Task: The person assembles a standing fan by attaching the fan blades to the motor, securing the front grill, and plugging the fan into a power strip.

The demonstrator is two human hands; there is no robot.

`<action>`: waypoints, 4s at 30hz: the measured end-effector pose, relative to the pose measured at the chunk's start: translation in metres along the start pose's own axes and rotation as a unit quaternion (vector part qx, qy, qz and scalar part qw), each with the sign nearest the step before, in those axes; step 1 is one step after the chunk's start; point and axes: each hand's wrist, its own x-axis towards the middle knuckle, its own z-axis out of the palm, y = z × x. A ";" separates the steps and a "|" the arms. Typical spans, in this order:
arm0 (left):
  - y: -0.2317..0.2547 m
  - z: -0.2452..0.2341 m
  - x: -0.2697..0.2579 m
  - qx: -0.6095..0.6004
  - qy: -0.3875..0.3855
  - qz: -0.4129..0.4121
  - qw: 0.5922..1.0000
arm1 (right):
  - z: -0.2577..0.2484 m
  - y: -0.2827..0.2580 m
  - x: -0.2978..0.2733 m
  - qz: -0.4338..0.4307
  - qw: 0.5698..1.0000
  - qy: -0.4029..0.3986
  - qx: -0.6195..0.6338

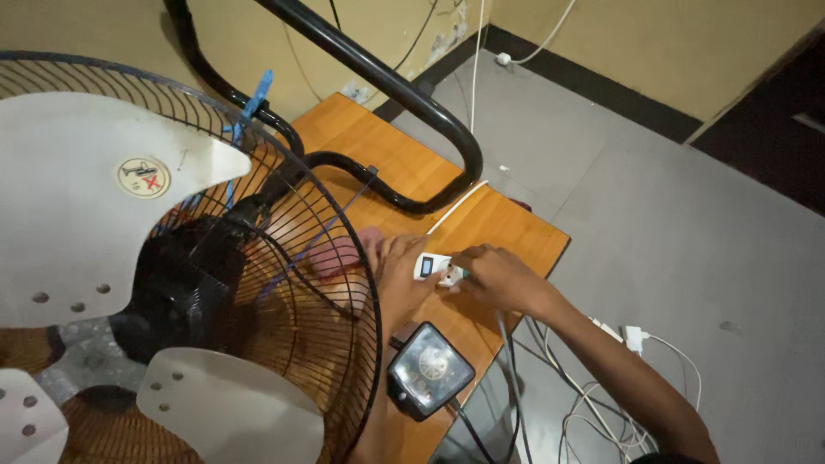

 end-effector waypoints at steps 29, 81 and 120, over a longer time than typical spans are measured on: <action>0.013 -0.268 0.144 0.295 0.063 0.257 0.918 | -0.015 -0.026 0.001 -0.103 0.979 0.124 0.123; -0.089 -0.474 -0.009 0.001 0.147 -0.079 0.986 | -0.098 -0.370 0.183 -0.407 0.863 0.298 0.017; -0.025 -0.358 -0.104 0.233 0.081 -0.077 0.966 | -0.126 -0.314 0.182 -0.285 0.876 0.387 -0.038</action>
